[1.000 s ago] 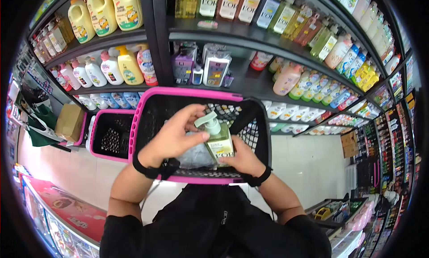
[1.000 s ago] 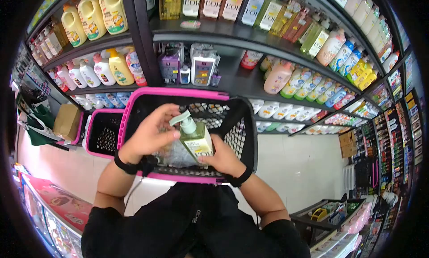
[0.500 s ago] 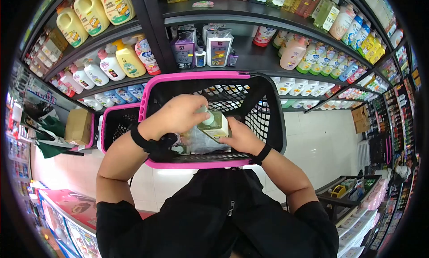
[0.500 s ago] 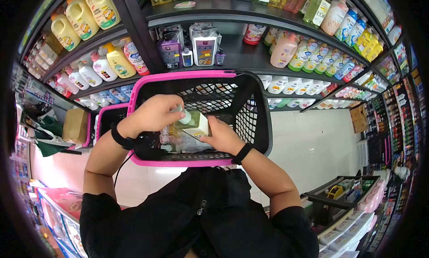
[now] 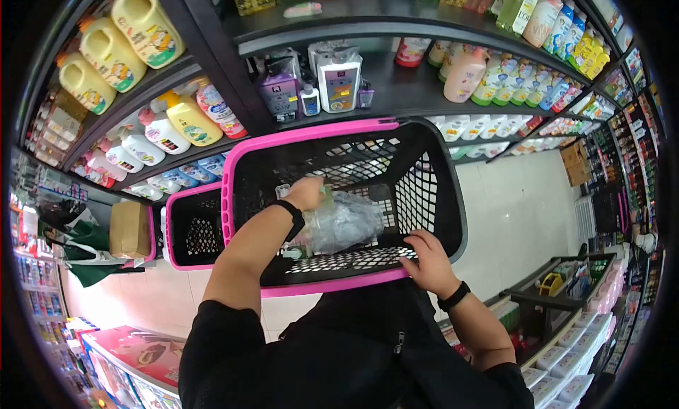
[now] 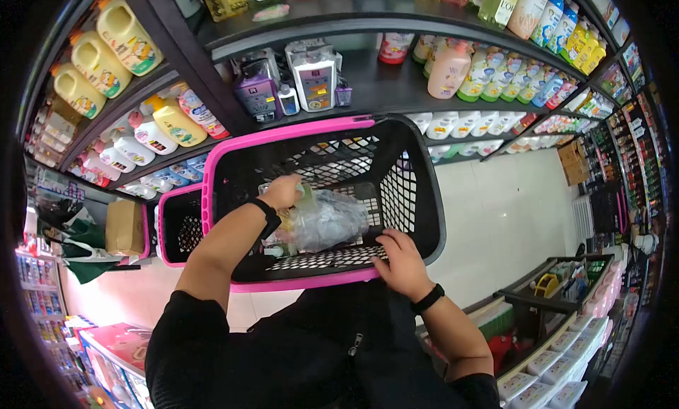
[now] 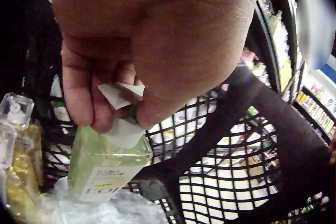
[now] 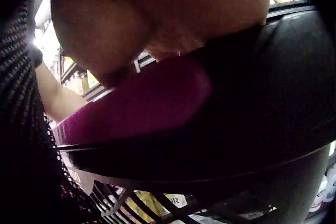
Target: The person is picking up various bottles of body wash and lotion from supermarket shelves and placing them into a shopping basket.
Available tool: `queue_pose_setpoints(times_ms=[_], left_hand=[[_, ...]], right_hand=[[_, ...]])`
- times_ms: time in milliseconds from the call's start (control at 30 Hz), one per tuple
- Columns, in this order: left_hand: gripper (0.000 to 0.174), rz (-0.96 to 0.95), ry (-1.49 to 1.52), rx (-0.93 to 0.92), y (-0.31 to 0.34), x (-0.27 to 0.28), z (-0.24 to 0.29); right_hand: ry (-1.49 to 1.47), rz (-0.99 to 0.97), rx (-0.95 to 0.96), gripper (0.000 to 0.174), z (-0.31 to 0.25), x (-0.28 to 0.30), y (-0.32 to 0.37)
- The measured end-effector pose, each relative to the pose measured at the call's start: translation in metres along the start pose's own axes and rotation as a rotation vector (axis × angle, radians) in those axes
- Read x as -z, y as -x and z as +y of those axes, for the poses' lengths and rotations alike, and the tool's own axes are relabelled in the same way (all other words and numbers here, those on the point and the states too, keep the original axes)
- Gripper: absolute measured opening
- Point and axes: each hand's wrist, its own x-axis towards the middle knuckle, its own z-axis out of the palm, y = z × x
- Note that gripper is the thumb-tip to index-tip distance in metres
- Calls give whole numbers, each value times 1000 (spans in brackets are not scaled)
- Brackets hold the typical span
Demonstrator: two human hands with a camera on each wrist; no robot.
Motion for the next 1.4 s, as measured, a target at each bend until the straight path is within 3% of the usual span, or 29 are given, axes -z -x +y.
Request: queue_pose_setpoints(times_ms=[167, 633, 800, 833, 900, 967, 1233, 1300, 1367, 1400], left_hand=[[36, -41, -37, 135, -25, -39, -39], [26, -4, -116, 314, -26, -47, -59], [30, -140, -234, 363, -23, -42, -53], [28, -50, -206, 331, -11, -26, -36], [26, 76, -231, 253, -12, -51, -53], [21, 75, -208, 277, -13, -55, -56], [56, -143, -263, 555, -23, -19, -19], [59, -178, -191, 533, -26, -2, -5], [56, -223, -139, 384, -28, 12, 13], [56, -145, -116, 259, -19, 27, 40]], right_hand=[[-10, 10, -78, 39, -1, -7, -5], [19, -50, -153, 35, -7, -6, -14], [-9, -84, -127, 35, -2, -9, -12], [-9, -69, -120, 35, 0, -9, -12], [21, -107, -129, 35, 0, -7, -11], [4, -115, -114, 36, 8, -13, -6], [-103, -248, -103, 42, 11, -6, -4], [-223, -281, -43, 43, 19, 8, -8], [-278, -215, 15, 43, 34, 37, -21], [-251, -152, 80, 43, 46, 55, -31]])
